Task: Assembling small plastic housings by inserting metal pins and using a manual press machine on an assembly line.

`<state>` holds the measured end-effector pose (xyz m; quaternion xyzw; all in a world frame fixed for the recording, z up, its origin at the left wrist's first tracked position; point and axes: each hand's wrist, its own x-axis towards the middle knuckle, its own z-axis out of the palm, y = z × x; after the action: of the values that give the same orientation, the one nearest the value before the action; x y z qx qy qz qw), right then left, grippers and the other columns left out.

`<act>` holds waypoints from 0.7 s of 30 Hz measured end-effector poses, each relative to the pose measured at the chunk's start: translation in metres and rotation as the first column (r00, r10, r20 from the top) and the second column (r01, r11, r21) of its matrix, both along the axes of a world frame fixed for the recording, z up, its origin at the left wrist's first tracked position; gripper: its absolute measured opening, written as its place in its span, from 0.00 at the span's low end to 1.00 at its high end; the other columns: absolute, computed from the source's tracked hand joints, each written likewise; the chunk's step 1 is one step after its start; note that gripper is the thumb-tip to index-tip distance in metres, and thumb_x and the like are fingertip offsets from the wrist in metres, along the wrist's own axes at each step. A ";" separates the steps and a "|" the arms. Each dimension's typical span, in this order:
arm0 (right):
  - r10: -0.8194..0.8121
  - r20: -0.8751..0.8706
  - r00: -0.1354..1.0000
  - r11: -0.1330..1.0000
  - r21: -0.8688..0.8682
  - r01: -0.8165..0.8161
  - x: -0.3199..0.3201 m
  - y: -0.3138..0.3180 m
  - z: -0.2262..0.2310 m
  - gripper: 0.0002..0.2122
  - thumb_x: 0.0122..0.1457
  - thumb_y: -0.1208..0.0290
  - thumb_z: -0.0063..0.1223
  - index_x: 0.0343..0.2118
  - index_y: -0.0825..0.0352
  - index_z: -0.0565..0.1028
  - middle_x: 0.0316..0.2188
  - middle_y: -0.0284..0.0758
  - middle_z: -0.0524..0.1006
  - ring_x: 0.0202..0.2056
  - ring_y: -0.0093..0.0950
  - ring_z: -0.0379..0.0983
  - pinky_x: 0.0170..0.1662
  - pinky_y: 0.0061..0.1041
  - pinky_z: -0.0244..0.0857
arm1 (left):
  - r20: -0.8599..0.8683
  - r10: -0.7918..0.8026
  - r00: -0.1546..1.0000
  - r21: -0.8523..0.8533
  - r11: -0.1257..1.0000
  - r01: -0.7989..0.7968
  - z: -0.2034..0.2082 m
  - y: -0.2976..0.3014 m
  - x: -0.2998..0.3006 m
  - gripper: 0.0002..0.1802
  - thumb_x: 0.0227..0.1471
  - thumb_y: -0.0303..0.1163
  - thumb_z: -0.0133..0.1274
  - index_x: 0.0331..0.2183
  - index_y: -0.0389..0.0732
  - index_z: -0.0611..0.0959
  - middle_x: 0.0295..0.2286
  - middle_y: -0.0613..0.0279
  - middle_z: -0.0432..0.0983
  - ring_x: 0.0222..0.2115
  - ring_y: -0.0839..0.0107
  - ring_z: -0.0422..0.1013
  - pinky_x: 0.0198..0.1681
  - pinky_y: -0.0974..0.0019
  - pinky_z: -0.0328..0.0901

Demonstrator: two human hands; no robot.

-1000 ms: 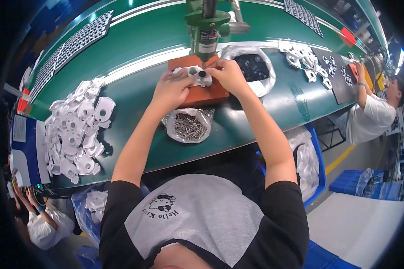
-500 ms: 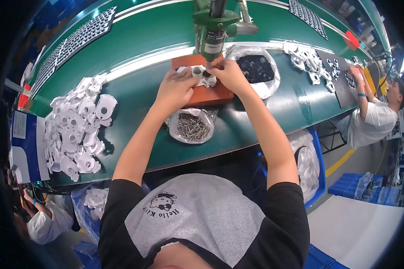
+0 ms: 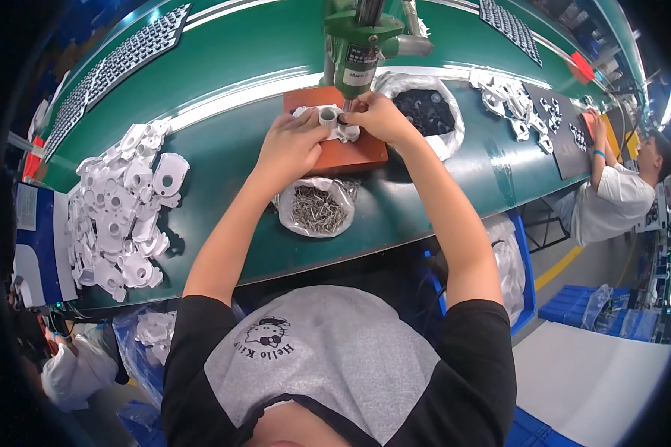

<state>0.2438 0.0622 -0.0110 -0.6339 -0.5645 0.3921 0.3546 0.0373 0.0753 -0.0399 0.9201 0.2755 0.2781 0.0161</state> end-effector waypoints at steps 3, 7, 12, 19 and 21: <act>0.034 0.118 0.992 0.999 -0.015 -0.032 -0.003 -0.002 0.001 0.12 0.47 0.72 0.60 0.32 0.72 0.73 0.27 0.29 0.72 0.29 0.18 0.65 0.35 0.18 0.59 | 0.007 0.001 1.000 0.001 1.000 -0.001 -0.002 0.001 -0.002 0.14 0.41 0.28 0.50 0.35 0.43 0.78 0.43 0.49 0.73 0.48 0.62 0.68 0.49 0.59 0.56; 0.236 0.031 0.971 0.971 0.017 -0.237 0.013 0.007 0.008 0.09 0.51 0.73 0.54 0.33 0.71 0.73 0.27 0.30 0.73 0.29 0.19 0.66 0.34 0.16 0.61 | 0.027 0.013 1.000 0.008 1.000 -0.013 -0.004 0.002 -0.007 0.13 0.42 0.27 0.48 0.34 0.43 0.78 0.42 0.49 0.73 0.47 0.62 0.68 0.49 0.59 0.56; -0.117 -0.596 0.795 0.985 0.031 0.168 0.113 0.100 0.066 0.14 0.60 0.66 0.42 0.43 0.69 0.73 0.39 0.39 0.76 0.40 0.29 0.72 0.48 0.29 0.65 | -0.045 0.031 0.999 0.002 1.000 -0.031 0.001 -0.002 -0.003 0.14 0.42 0.28 0.48 0.36 0.44 0.77 0.47 0.53 0.69 0.47 0.62 0.67 0.52 0.58 0.55; 0.090 -0.546 0.833 0.799 0.539 0.267 0.057 0.100 0.195 0.14 0.58 0.59 0.44 0.39 0.64 0.71 0.27 0.32 0.70 0.32 0.25 0.66 0.39 0.24 0.58 | 0.026 0.001 1.000 0.032 0.999 -0.002 -0.003 -0.004 0.011 0.13 0.42 0.26 0.48 0.35 0.43 0.77 0.46 0.49 0.71 0.49 0.62 0.67 0.51 0.58 0.57; 0.088 -0.593 0.801 0.762 0.558 0.329 0.036 0.102 0.217 0.12 0.57 0.60 0.46 0.38 0.63 0.70 0.24 0.29 0.67 0.27 0.21 0.63 0.32 0.20 0.58 | 0.002 0.035 0.999 0.021 0.999 -0.035 -0.005 -0.001 -0.001 0.13 0.42 0.26 0.48 0.35 0.43 0.77 0.45 0.50 0.72 0.49 0.62 0.67 0.51 0.58 0.57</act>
<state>0.2798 0.1646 0.2056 -0.3593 -0.4807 0.3279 0.7296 0.0363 0.0739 -0.0445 0.9150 0.2886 0.2819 0.0016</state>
